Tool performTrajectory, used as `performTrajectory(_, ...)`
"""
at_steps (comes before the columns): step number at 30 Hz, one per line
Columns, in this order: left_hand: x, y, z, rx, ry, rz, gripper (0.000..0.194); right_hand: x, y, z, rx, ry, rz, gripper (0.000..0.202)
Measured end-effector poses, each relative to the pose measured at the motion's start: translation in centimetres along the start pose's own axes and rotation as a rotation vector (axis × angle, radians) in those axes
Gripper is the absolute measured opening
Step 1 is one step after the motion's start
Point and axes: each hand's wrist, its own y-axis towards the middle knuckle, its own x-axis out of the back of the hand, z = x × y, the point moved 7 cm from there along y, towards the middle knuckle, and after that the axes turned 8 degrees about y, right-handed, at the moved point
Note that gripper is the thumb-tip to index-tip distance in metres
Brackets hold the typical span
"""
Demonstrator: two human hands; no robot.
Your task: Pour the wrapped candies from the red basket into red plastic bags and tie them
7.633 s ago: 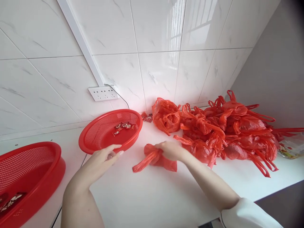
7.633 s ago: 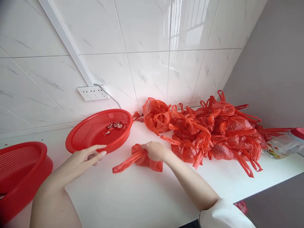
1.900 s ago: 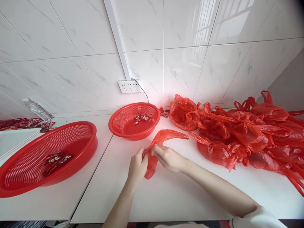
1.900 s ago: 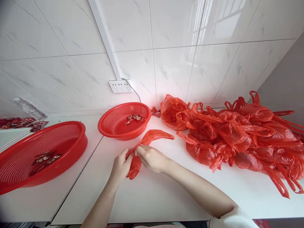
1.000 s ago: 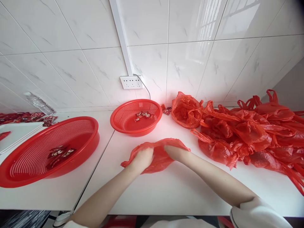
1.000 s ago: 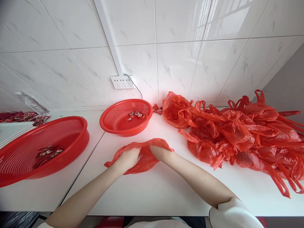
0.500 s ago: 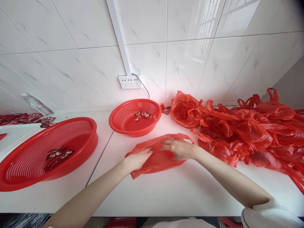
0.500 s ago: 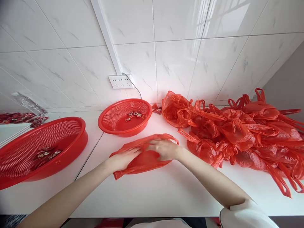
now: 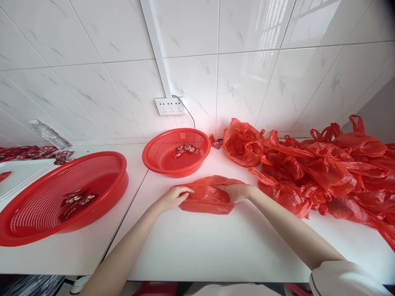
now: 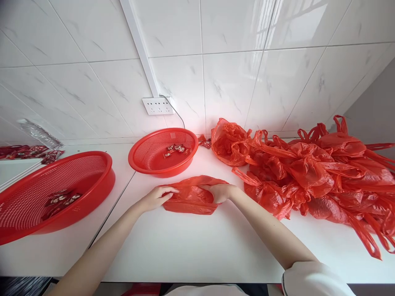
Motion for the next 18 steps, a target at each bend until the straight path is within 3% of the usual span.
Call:
performTrajectory(2,0.8,0.4,0.7,0.085,-0.172,-0.110,0.034,-0.8,0.3,0.5,-0.017,0.031,0.161,0.035)
performTrajectory(5,1.4,0.9,2.3,0.344,-0.583,-0.256,0.059,-1.2,0.7,1.5,-0.020,0.046,0.273,0.040)
performTrajectory(7,0.9,1.0,2.8,0.498,-0.869,-0.261,0.077,-0.7,0.7,2.4,-0.009,0.054,0.297,0.043)
performTrajectory(9,0.5,1.3,2.8,0.564,-1.076,-0.229,0.082,0.1,0.5,3.9,0.032,0.101,0.309,0.045)
performTrajectory(12,0.9,1.9,2.8,0.515,-1.255,-0.279,0.055,1.9,-0.2,6.3,0.147,0.203,0.294,0.051)
performTrajectory(15,1.7,2.0,3.3,0.392,-1.362,-0.458,0.017,2.7,-0.7,7.3,0.190,0.224,0.286,0.053)
performTrajectory(18,1.2,1.8,4.0,0.357,-1.362,-0.559,0.011,2.1,-0.9,6.4,0.137,0.204,0.326,0.052)
